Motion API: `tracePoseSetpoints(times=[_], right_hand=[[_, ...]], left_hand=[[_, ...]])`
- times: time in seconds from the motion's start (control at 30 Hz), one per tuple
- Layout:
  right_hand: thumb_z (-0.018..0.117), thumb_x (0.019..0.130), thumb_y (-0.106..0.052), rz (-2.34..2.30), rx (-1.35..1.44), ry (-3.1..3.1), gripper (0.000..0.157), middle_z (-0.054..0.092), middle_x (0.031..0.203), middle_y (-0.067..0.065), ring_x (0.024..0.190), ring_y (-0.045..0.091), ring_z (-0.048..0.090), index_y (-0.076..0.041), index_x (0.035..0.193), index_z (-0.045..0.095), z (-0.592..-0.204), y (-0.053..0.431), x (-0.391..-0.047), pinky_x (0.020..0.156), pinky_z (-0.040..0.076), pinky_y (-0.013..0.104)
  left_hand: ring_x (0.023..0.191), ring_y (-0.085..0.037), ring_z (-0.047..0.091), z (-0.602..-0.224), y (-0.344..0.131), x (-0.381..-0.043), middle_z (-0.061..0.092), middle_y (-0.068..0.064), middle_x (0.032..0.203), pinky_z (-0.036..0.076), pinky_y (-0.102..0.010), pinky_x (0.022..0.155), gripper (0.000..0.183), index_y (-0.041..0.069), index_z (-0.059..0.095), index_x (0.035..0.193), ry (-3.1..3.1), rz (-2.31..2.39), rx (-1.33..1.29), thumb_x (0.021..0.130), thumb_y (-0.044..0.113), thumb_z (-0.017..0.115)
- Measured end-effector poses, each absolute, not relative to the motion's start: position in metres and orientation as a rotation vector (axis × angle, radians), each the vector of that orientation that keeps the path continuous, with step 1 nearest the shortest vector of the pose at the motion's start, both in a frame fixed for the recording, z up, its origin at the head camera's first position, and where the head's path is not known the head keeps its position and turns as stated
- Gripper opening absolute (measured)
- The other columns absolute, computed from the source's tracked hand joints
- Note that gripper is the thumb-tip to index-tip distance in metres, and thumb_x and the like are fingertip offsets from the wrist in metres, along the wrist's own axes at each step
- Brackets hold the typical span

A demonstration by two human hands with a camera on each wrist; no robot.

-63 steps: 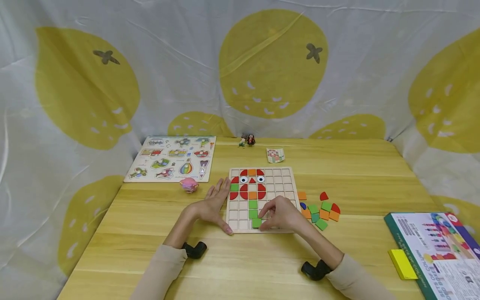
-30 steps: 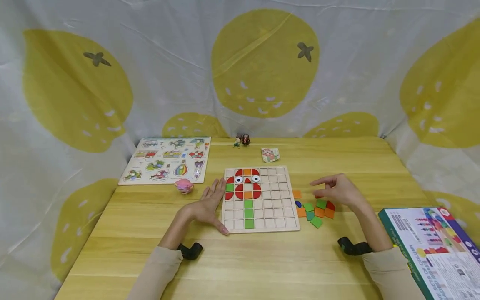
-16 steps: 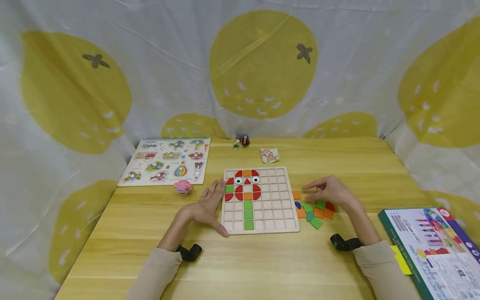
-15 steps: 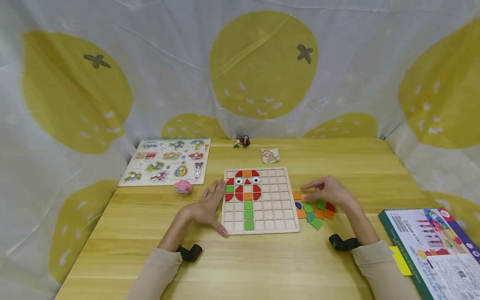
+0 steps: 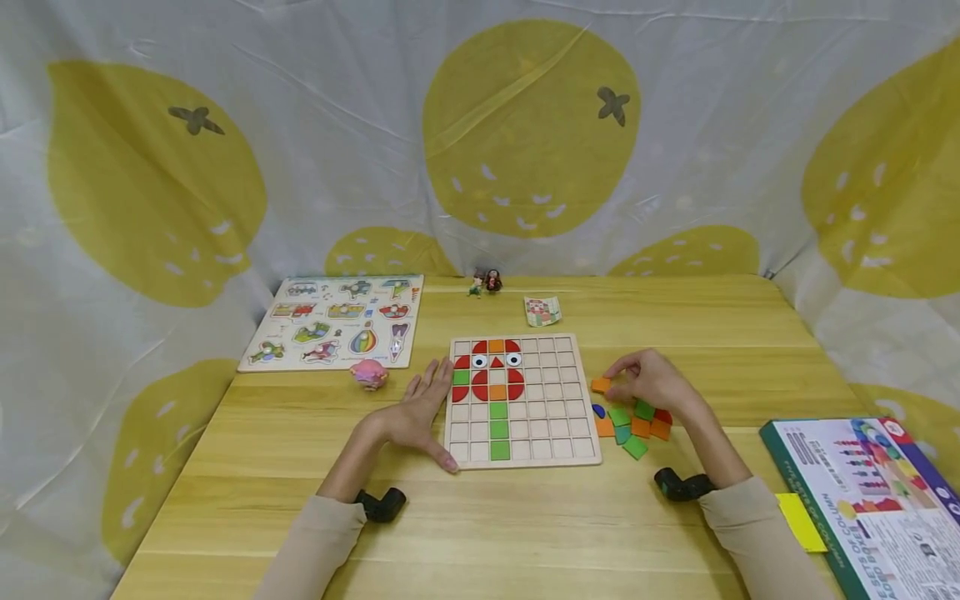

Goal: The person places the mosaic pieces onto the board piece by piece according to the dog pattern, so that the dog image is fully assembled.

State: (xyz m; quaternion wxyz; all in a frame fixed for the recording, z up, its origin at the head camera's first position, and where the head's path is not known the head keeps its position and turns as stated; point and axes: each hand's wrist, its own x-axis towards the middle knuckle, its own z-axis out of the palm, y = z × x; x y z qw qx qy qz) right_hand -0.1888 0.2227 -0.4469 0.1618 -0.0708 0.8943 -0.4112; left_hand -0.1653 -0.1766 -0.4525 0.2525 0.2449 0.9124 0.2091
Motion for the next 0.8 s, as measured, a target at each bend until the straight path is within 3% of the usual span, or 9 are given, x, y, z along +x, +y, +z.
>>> tracePoseSetpoints(times=[0.27,0.43,0.8], right_hand=[[0.079,0.08,-0.02,-1.246,-0.35,2.413,0.022,0.029,0.054,-0.003,0.05,0.012,0.027,-0.012,0.1,0.075,-0.441,0.159,-0.181,0.047,0.026,0.022],[0.082,0.076,-0.018,-1.225,-0.368,2.433,0.02,0.033,0.053,-0.003,0.05,0.012,0.027,-0.012,0.094,0.076,-0.446,0.124,-0.178,0.049,0.022,0.022],[0.086,0.07,-0.016,-1.19,-0.314,2.468,0.02,0.037,0.053,-0.002,0.05,0.013,0.033,-0.013,0.087,0.076,-0.445,0.111,-0.176,0.048,0.023,0.022]], left_hand=[[0.148,-0.03,-0.023,-0.453,-0.177,-0.166,-0.024,-0.008,0.161,-0.007,-0.053,0.122,0.152,0.009,-0.017,0.153,2.483,0.569,0.661,0.054,0.06,0.086],[0.148,-0.03,-0.024,-0.455,-0.176,-0.166,-0.024,-0.008,0.16,-0.008,-0.053,0.122,0.151,0.009,-0.017,0.153,2.48,0.579,0.666,0.054,0.06,0.086],[0.148,-0.028,-0.025,-0.454,-0.177,-0.166,-0.025,-0.007,0.16,-0.009,-0.051,0.122,0.152,0.011,-0.018,0.152,2.48,0.559,0.645,0.053,0.061,0.085]])
